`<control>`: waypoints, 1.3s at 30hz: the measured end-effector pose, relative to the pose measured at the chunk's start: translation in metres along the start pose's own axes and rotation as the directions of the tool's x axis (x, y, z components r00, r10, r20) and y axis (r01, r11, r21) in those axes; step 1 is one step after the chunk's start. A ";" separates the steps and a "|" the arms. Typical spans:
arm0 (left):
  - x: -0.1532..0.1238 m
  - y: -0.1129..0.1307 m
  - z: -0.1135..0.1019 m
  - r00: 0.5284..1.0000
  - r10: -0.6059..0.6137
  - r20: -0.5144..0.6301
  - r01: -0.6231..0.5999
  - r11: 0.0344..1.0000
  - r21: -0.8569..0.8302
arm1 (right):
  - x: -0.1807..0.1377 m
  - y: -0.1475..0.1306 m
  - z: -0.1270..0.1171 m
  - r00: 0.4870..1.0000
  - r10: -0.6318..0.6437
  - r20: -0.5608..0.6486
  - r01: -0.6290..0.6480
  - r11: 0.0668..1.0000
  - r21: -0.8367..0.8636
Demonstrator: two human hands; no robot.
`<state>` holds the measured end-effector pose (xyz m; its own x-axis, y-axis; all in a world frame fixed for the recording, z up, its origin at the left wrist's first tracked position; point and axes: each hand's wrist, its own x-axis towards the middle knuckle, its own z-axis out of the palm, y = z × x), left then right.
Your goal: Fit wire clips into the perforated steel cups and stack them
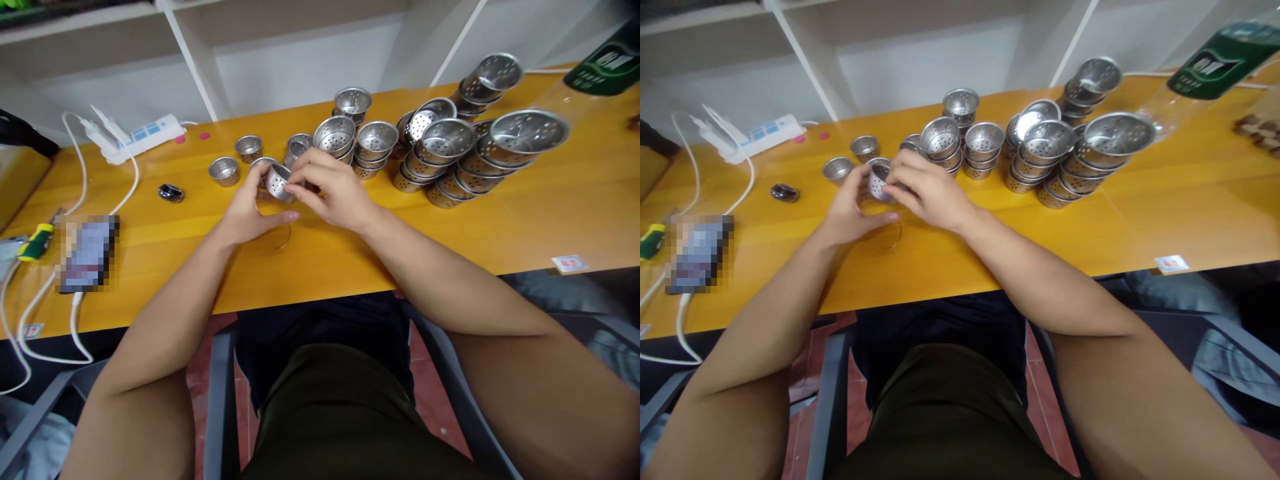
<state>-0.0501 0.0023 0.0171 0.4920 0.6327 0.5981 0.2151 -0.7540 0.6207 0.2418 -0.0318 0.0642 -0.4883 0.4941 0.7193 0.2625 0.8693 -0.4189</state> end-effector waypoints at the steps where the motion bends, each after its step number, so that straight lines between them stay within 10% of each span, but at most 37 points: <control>1: 0.000 -0.005 0.003 1.000 0.018 -0.006 -0.018 1.000 -0.011 | -0.001 -0.002 0.005 0.999 -0.039 -0.010 0.040 0.999 0.032; 6: 0.002 -0.041 -0.005 0.974 0.047 -0.222 -0.043 0.999 0.026 | -0.002 -0.003 0.003 0.990 0.037 -0.138 -0.011 0.983 0.184; 8: 0.005 -0.047 -0.011 0.958 0.031 -0.285 -0.021 0.999 0.037 | -0.002 -0.002 -0.005 0.994 0.074 0.077 -0.092 0.960 0.263; 13: 0.010 -0.039 -0.008 0.955 0.055 -0.293 -0.033 0.996 0.077 | 0.009 -0.030 -0.007 0.658 0.171 0.734 -0.240 0.971 -0.011; 17: 0.009 -0.037 0.000 0.954 0.088 -0.288 -0.065 0.994 0.089 | 0.018 -0.073 0.006 0.551 0.393 0.736 -0.113 0.909 -0.401; 24: 0.007 -0.046 0.000 0.947 0.072 -0.312 -0.048 0.995 0.085 | 0.012 -0.069 0.032 0.656 0.190 0.730 0.143 0.919 -0.368; 39: 0.011 -0.009 0.007 0.860 0.035 -0.509 0.040 0.990 0.134 | 0.038 -0.104 -0.013 0.328 0.537 0.778 -0.012 0.825 -0.564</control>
<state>-0.0408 0.0148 0.0152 0.0006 0.6080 0.7940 0.3456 -0.7452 0.5703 0.2073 -0.1036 0.1423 -0.6664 0.6162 -0.4198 0.6924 0.7203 -0.0417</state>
